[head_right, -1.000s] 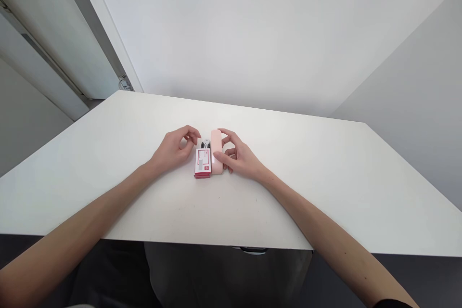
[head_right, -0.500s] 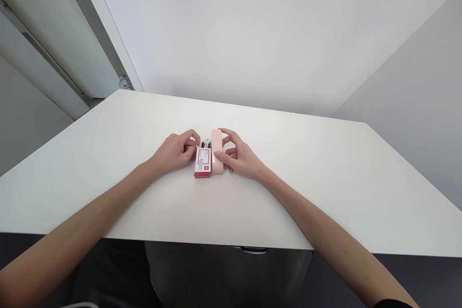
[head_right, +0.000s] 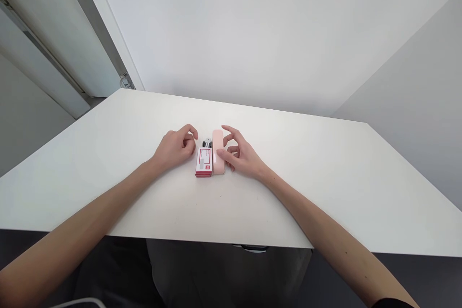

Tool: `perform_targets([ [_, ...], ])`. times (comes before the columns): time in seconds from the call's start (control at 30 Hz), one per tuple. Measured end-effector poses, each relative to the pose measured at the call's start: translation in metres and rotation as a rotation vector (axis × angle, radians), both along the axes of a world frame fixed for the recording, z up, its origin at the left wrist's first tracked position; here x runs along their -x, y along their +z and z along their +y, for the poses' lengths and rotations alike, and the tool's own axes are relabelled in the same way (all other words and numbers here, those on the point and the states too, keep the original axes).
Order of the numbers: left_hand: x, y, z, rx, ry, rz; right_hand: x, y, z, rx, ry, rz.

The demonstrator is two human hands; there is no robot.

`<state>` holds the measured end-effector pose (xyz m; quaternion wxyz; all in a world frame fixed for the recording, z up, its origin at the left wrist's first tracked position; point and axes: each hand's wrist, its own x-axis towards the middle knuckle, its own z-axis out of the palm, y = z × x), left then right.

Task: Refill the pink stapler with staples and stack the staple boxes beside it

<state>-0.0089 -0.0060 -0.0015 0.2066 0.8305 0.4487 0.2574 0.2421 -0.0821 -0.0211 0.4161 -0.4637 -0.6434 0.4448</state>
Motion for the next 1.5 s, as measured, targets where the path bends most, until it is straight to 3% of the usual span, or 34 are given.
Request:
perform_targets([
  [0.13,0.002,0.0,0.004,0.004,0.164,-0.088,0.004,0.006,0.001,-0.167,-0.221,-0.04],
  [0.27,0.004,-0.001,0.01,0.055,0.234,-0.167,0.022,0.034,-0.005,-0.421,-0.433,-0.128],
  [0.33,0.005,-0.002,0.011,0.063,0.256,-0.188,0.037,0.051,-0.009,-0.507,-0.377,-0.233],
  [0.47,0.008,0.001,0.013,0.09,0.305,-0.282,0.072,0.067,-0.01,-0.546,-0.087,-0.65],
  [0.57,0.012,0.004,0.015,0.109,0.354,-0.371,0.096,0.053,-0.004,-0.467,0.069,-0.989],
  [0.7,0.017,0.006,0.017,0.112,0.395,-0.401,0.117,0.018,0.008,-0.426,0.117,-1.257],
  [0.83,0.019,0.004,0.018,0.111,0.386,-0.374,0.121,-0.008,0.021,-0.382,0.141,-1.429],
  [0.97,0.019,0.001,0.019,0.125,0.377,-0.36,0.103,-0.022,0.028,-0.376,0.122,-1.391],
  [1.1,0.02,-0.001,0.02,0.132,0.372,-0.348,0.068,-0.026,0.026,-0.352,0.074,-1.337],
  [1.4,0.02,0.001,0.019,0.138,0.367,-0.328,-0.05,-0.002,0.004,-0.232,0.02,-1.458],
  [1.5,0.02,0.002,0.018,0.142,0.364,-0.324,-0.091,0.004,-0.005,-0.198,0.006,-1.588],
])
